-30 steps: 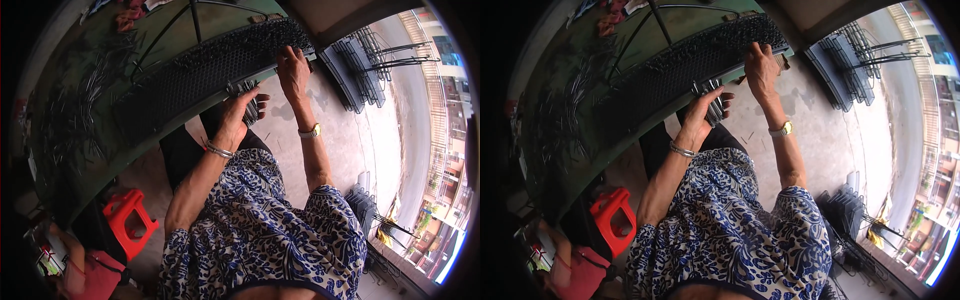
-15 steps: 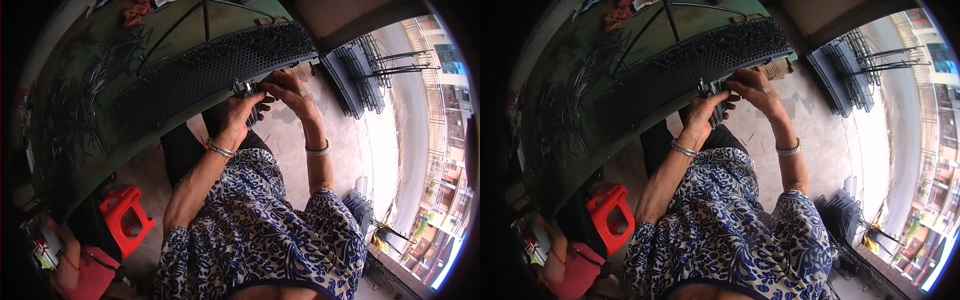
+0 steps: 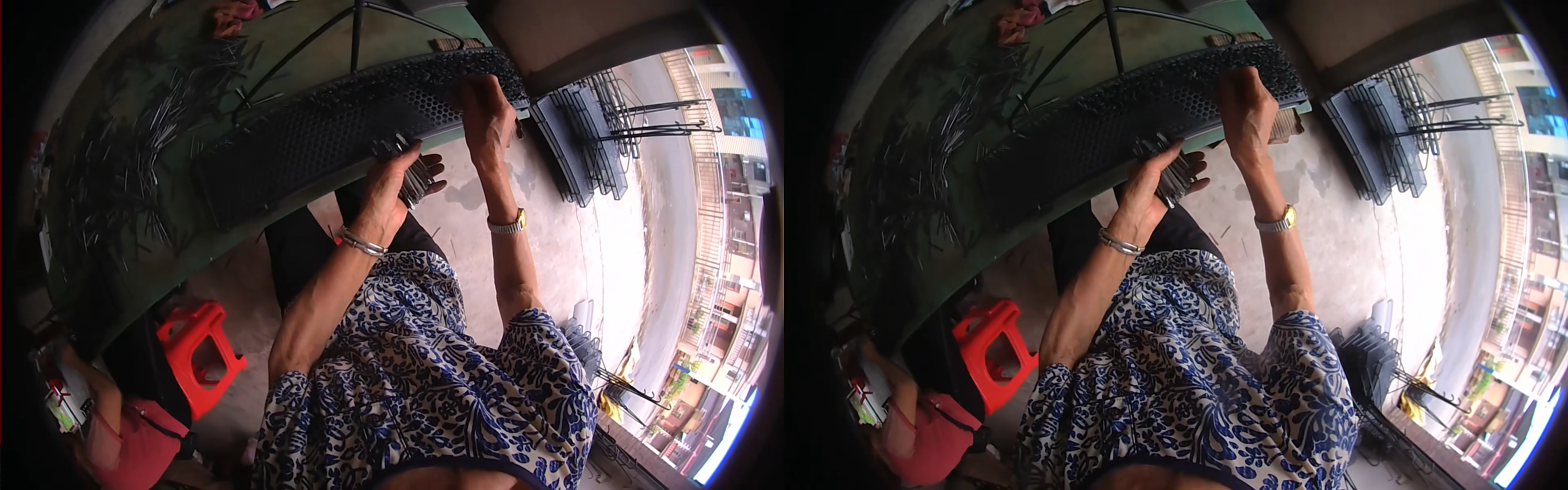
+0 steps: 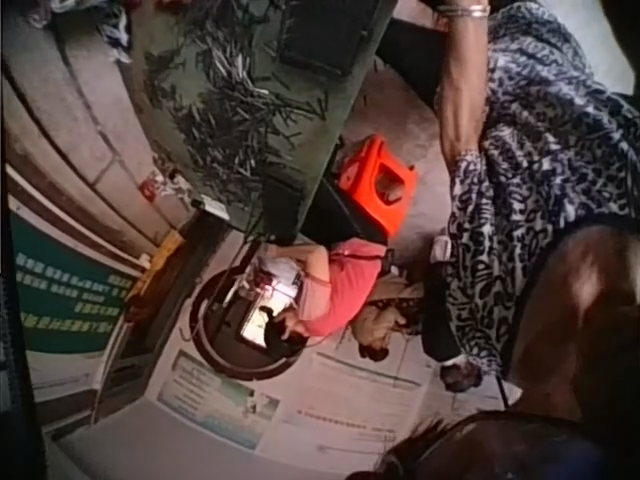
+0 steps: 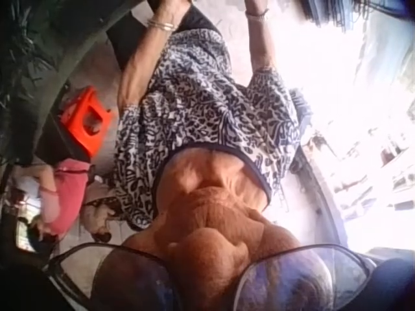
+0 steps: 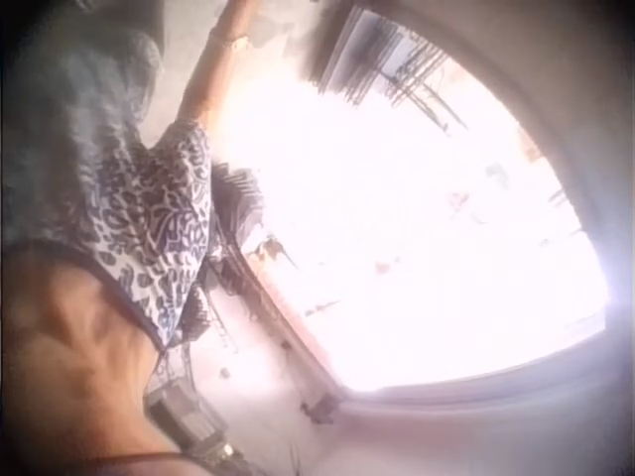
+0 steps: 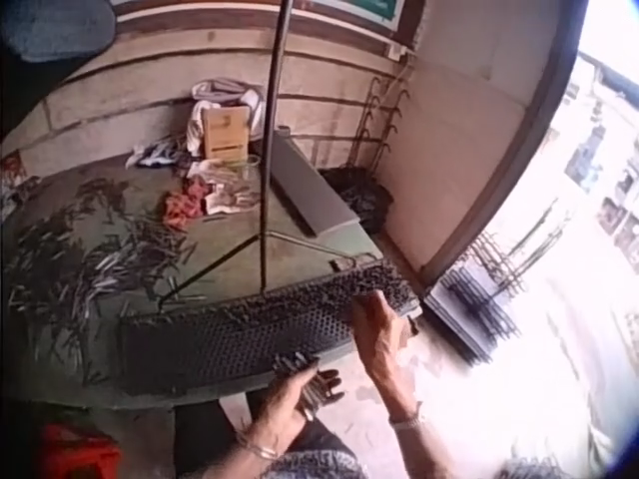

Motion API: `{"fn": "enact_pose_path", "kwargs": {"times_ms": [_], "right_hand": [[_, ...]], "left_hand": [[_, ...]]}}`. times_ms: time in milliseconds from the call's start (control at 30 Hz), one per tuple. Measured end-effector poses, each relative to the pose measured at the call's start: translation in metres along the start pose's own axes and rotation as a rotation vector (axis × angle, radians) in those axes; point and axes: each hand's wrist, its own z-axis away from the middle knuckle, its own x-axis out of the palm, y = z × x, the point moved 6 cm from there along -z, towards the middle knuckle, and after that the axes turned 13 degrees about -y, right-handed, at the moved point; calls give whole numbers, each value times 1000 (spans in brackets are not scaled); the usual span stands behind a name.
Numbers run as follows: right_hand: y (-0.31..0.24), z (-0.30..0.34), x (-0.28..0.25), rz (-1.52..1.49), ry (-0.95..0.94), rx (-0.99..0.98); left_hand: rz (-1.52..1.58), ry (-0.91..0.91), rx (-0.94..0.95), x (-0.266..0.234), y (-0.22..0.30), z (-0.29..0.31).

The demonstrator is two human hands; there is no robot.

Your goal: Inserting small metal pins into a perforated metal sheet or plate as part of an assembly process.

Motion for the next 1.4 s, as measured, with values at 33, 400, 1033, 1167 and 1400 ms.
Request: {"fn": "enact_pose_path", "kwargs": {"times_ms": [33,400,1033,1167,1400], "right_hand": [[6,-4,3,28,21,-34],[11,-15,21,261,49,-177],[4,-17,25,274,-87,-178],[-7,-20,28,448,-59,-272],[-3,-23,33,406,-97,-312]], "left_hand": [[3,3,0,2,0,1],[-34,46,-19,0,1,4],[-148,47,52,1,14,10],[-182,40,46,2,17,13],[-193,53,71,4,17,14]]}}
